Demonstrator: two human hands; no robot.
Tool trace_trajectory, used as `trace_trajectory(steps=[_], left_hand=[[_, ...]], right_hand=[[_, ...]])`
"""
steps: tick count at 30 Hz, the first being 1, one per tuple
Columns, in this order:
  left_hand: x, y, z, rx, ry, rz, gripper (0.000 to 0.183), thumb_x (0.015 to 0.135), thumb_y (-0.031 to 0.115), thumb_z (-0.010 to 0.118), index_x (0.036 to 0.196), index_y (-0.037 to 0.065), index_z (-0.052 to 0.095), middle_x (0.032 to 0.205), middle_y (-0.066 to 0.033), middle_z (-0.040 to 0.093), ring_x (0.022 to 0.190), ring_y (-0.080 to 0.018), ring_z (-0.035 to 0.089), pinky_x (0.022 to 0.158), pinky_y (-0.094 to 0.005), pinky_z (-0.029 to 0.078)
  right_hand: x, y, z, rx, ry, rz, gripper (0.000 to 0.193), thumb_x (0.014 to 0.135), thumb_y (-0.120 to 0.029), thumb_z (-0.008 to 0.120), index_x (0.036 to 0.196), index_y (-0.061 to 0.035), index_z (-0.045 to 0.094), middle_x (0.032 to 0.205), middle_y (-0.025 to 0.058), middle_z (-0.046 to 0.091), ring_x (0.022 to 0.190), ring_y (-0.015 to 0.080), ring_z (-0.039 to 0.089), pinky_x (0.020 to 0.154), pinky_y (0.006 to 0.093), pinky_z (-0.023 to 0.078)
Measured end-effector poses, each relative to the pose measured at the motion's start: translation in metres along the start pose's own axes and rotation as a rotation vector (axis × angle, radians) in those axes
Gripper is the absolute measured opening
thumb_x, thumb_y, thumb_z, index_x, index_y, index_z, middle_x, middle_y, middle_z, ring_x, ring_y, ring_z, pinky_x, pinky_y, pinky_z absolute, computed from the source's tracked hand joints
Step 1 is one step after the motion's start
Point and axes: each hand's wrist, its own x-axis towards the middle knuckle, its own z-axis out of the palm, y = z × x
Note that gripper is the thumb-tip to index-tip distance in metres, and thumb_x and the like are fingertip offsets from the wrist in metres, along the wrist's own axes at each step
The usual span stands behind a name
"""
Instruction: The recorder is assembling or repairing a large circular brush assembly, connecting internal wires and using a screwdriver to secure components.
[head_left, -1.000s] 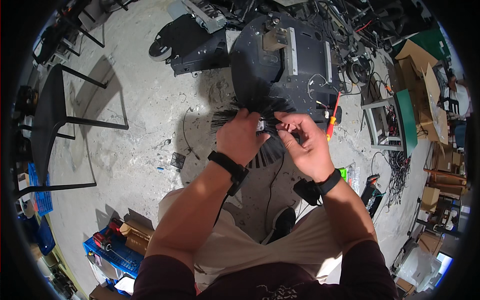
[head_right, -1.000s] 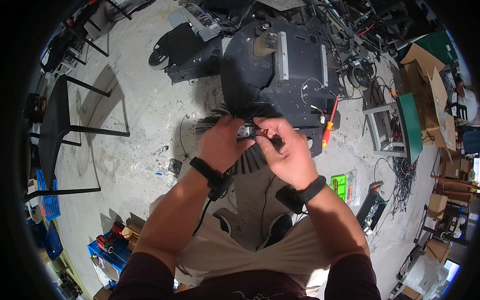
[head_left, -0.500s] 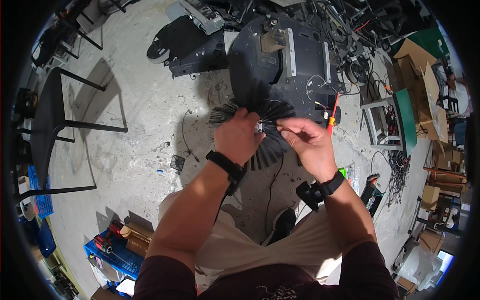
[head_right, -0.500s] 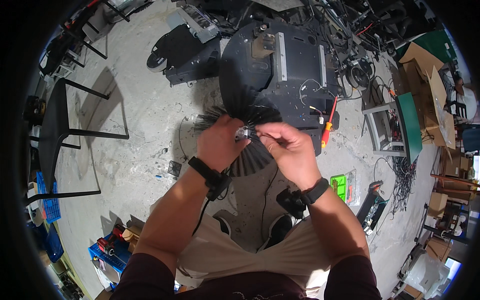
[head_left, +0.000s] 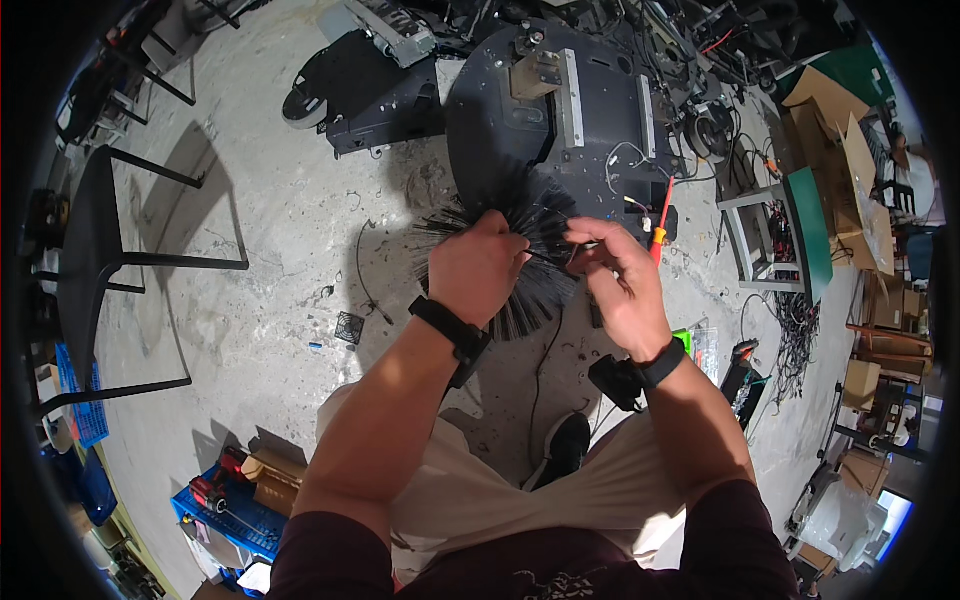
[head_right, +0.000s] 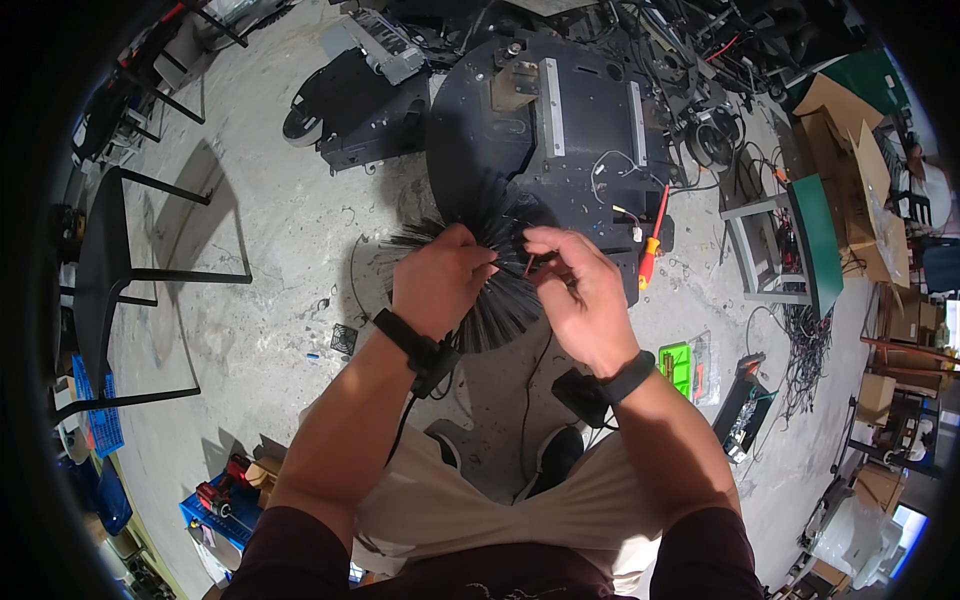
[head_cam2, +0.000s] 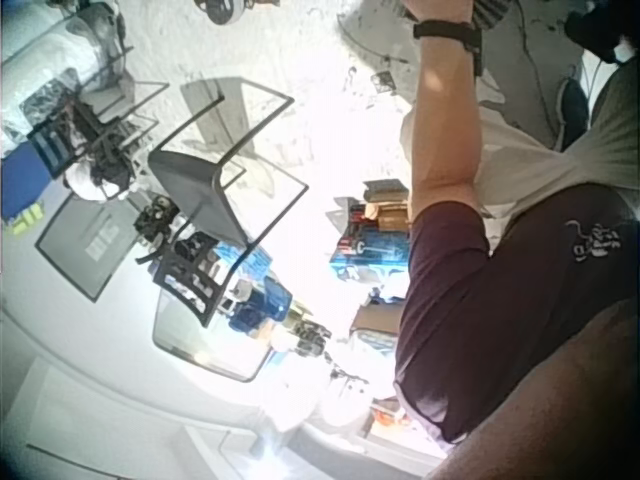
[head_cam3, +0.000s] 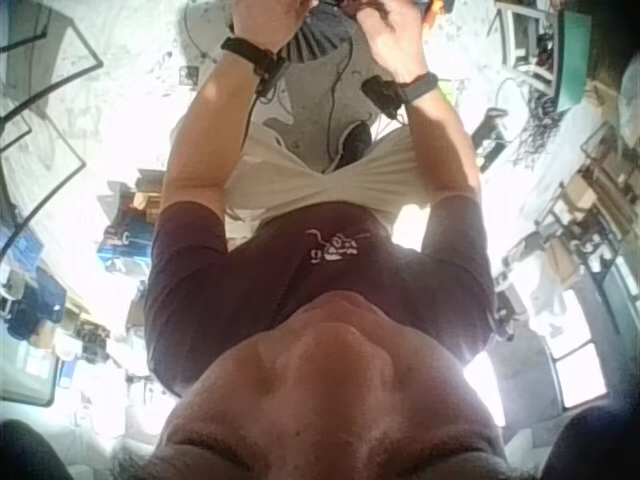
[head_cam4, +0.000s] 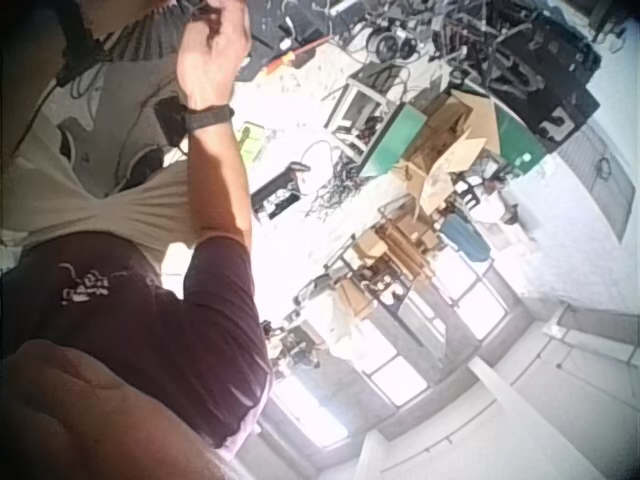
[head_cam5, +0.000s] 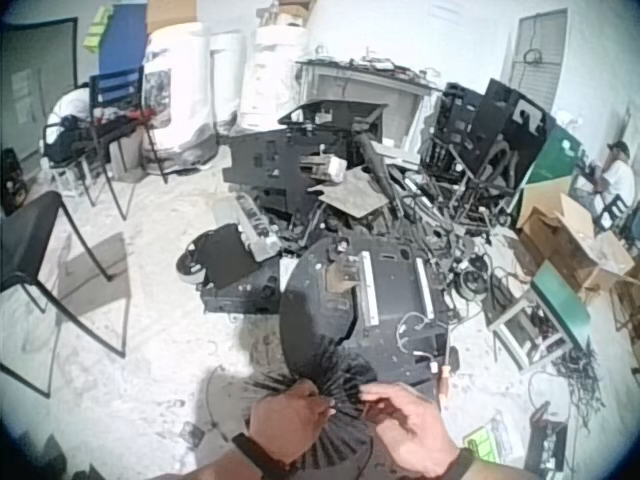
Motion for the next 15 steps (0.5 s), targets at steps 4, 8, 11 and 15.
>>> trace_trajectory(steps=[4, 8, 11, 15], left_hand=[[0.000, 0.001, -0.001, -0.030, -0.015, -0.023, 0.010, 0.090, 0.023, 0.080, 0.098, 0.019, 0.083, 0.098, 0.0004, 0.070, 0.084, -0.0253, 0.074, 0.072, -0.0410, 0.060], [0.001, 0.003, -0.002, -0.038, -0.042, -0.043, 0.011, 0.090, 0.023, 0.079, 0.100, 0.018, 0.083, 0.100, -0.0005, 0.070, 0.087, -0.0262, 0.074, 0.074, -0.0421, 0.060], [0.001, 0.002, -0.005, -0.055, -0.051, -0.065, 0.014, 0.090, 0.022, 0.079, 0.103, 0.017, 0.082, 0.101, -0.0021, 0.070, 0.089, -0.0276, 0.073, 0.076, -0.0429, 0.059], [-0.006, 0.001, -0.005, -0.083, -0.071, -0.088, 0.018, 0.090, 0.022, 0.079, 0.107, 0.016, 0.080, 0.103, -0.0040, 0.070, 0.091, -0.0293, 0.073, 0.078, -0.0438, 0.059]], right_hand=[[-0.007, -0.013, -0.003, -0.376, 0.009, -0.043, 0.025, 0.087, -0.006, 0.080, 0.110, -0.0017, 0.073, 0.101, 0.0088, 0.073, 0.081, 0.0206, 0.072, 0.073, 0.0328, 0.057], [-0.006, -0.008, -0.009, -0.431, -0.071, -0.154, 0.022, 0.089, -0.005, 0.080, 0.109, -0.0006, 0.073, 0.105, 0.0105, 0.074, 0.085, 0.0217, 0.072, 0.075, 0.0333, 0.057], [0.000, -0.010, -0.009, -0.490, -0.137, -0.326, 0.020, 0.089, 0.002, 0.075, 0.108, -0.0005, 0.074, 0.108, 0.0110, 0.075, 0.092, 0.0249, 0.072, 0.080, 0.0346, 0.057], [0.000, -0.015, -0.010, -0.583, -0.222, -0.512, 0.028, 0.076, 0.010, 0.067, 0.097, -0.0067, 0.073, 0.112, 0.0075, 0.074, 0.099, 0.0337, 0.071, 0.084, 0.0421, 0.057]])
